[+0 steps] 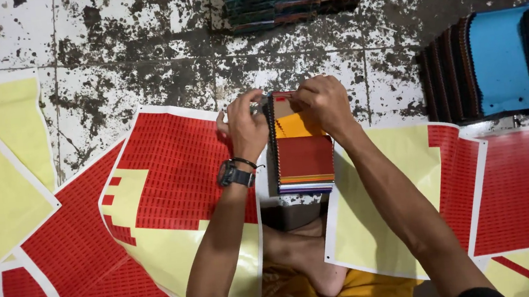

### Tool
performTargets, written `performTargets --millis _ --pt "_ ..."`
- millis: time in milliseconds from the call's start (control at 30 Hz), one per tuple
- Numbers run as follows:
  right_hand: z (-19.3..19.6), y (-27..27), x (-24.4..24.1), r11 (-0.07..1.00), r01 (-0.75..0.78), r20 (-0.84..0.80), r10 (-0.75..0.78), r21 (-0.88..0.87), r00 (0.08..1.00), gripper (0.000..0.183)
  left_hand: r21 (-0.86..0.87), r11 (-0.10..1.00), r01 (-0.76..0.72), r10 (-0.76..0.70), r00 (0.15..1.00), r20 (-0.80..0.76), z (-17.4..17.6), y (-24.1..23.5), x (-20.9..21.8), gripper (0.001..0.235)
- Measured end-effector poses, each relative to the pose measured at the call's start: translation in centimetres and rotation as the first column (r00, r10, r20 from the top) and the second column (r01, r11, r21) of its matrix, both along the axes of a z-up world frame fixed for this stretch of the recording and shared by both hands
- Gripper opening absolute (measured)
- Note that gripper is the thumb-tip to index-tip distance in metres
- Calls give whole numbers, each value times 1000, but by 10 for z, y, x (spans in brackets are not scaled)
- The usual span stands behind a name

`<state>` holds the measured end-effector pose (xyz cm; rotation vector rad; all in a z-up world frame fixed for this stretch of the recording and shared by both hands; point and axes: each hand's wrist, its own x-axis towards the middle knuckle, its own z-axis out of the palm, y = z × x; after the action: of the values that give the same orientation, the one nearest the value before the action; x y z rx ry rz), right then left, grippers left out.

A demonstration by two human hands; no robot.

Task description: The person sits on the floor and applies small red stickers from a sheet onto the spines of a stack of notebooks. They peel the stickers and press them onto the edges of the books, working through the stack.

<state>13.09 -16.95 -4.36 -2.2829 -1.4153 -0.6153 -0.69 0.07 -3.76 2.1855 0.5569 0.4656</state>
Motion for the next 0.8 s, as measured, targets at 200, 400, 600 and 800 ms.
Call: performTargets --millis 200,400,600,800 --pt "33 -10 -18 972 -163 -245 118 -172 962 8 -244 968 60 -19 986 167 56 11 -10 54" --pt "94 5 -31 994 -81 -812 103 68 575 19 -312 931 189 -151 978 142 43 10 3 61" --pt "88 10 -32 996 -92 -863 58 13 502 15 -421 868 263 -188 959 211 33 4 10 59" --pt "65 1 -29 999 -31 -875 -11 -30 485 12 -230 941 250 -198 954 224 46 1 11 61"
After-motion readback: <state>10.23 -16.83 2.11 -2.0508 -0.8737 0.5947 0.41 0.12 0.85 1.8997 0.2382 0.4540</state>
